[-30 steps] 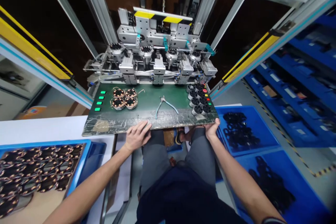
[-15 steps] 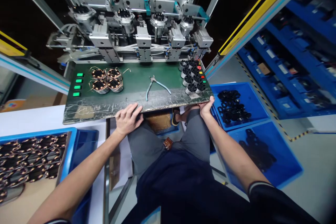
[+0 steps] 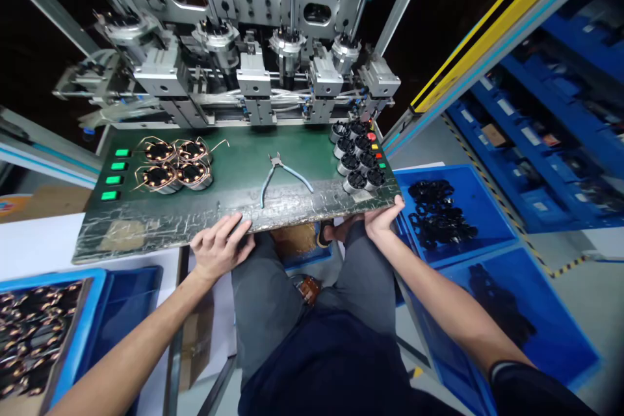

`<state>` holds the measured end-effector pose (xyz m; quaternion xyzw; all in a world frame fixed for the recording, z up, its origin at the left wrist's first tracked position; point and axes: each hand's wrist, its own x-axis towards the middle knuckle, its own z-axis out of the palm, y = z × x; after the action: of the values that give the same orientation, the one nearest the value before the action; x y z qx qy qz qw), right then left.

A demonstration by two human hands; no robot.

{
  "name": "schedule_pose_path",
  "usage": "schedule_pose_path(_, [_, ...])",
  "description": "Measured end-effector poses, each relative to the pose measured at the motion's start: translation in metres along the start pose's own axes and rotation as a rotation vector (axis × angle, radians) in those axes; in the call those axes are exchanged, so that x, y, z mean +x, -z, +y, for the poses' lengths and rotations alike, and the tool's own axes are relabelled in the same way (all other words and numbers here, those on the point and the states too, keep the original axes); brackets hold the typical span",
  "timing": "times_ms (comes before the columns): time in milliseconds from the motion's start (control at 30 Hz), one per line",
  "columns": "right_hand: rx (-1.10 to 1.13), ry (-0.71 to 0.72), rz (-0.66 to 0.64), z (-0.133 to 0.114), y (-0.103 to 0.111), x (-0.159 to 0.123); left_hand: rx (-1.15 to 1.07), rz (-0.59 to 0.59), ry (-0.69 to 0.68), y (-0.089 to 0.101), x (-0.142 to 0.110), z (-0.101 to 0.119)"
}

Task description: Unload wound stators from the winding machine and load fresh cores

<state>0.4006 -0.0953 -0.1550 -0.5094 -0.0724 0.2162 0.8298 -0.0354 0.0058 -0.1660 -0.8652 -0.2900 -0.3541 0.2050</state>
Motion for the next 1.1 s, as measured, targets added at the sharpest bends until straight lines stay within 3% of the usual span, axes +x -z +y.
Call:
schedule_pose_path(200, [0.036, -0.055, 0.030, -0.007, -0.005, -0.004, 0.063, 0.043, -0.032, 0.000, 0.001, 0.000])
schedule_pose_path(433, [0.012, -0.305, 0.063, -0.032, -0.003, 0.000, 0.025, 0.054, 0.002, 0.003, 0.006, 0.003])
schedule_pose_path(633, [-0.045, -0.417, 0.008, -0.053, -0.003, 0.000, 0.025, 0.033, 0.011, 0.005, 0.004, 0.004])
schedule_pose_path(1100, [-0.093, -0.322, -0.001, -0.048, 0.000, 0.000, 0.019, -0.002, 0.055, 0.006, 0.002, 0.009])
